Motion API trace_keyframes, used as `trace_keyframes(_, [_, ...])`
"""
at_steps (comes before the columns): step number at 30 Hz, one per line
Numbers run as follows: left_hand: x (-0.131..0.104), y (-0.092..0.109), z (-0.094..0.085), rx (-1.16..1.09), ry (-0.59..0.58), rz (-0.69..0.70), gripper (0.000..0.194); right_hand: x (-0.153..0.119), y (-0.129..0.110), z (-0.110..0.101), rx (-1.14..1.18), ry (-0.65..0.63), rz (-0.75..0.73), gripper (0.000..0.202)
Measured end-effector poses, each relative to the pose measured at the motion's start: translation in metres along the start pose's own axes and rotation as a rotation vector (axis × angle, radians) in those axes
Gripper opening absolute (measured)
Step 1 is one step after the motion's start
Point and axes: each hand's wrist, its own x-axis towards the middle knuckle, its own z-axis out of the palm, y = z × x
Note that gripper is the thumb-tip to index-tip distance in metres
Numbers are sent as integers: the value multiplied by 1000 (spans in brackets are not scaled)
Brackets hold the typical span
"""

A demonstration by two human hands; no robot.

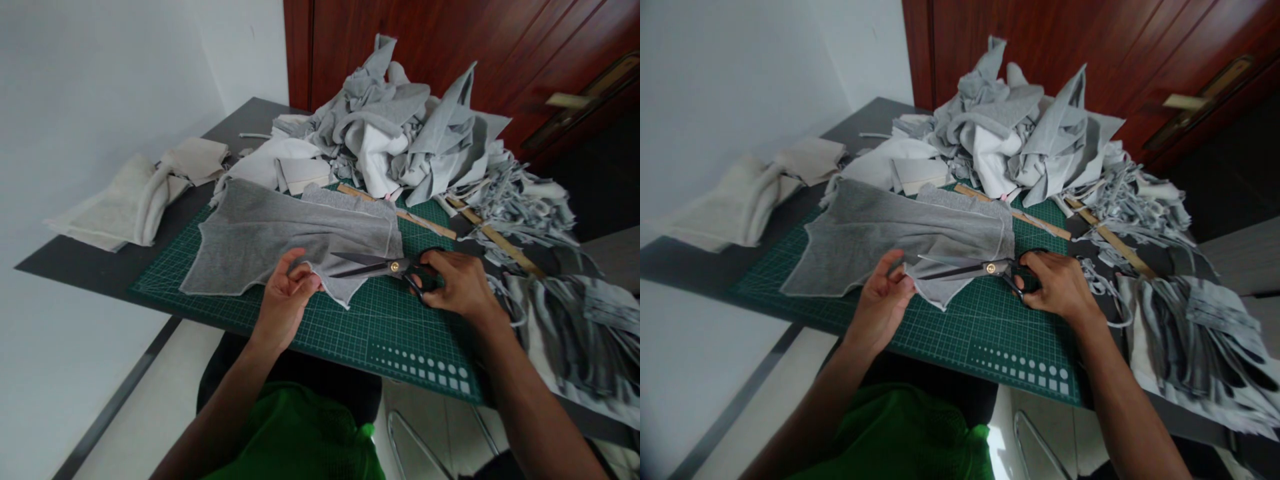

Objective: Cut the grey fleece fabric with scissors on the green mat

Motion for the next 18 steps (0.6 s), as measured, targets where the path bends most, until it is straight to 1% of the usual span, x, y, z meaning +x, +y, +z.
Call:
trace_keyframes(4, [-1, 0, 1, -32, -4, -16, 52, 0, 1, 1, -33, 7, -46, 8])
trace_keyframes(10, [-2, 1, 1, -32, 0, -29, 52, -1, 3, 3, -30, -3, -54, 8])
trace_keyframes(18, [-4, -4, 3, -112, -7, -64, 52, 0, 3, 4, -32, -2, -92, 7])
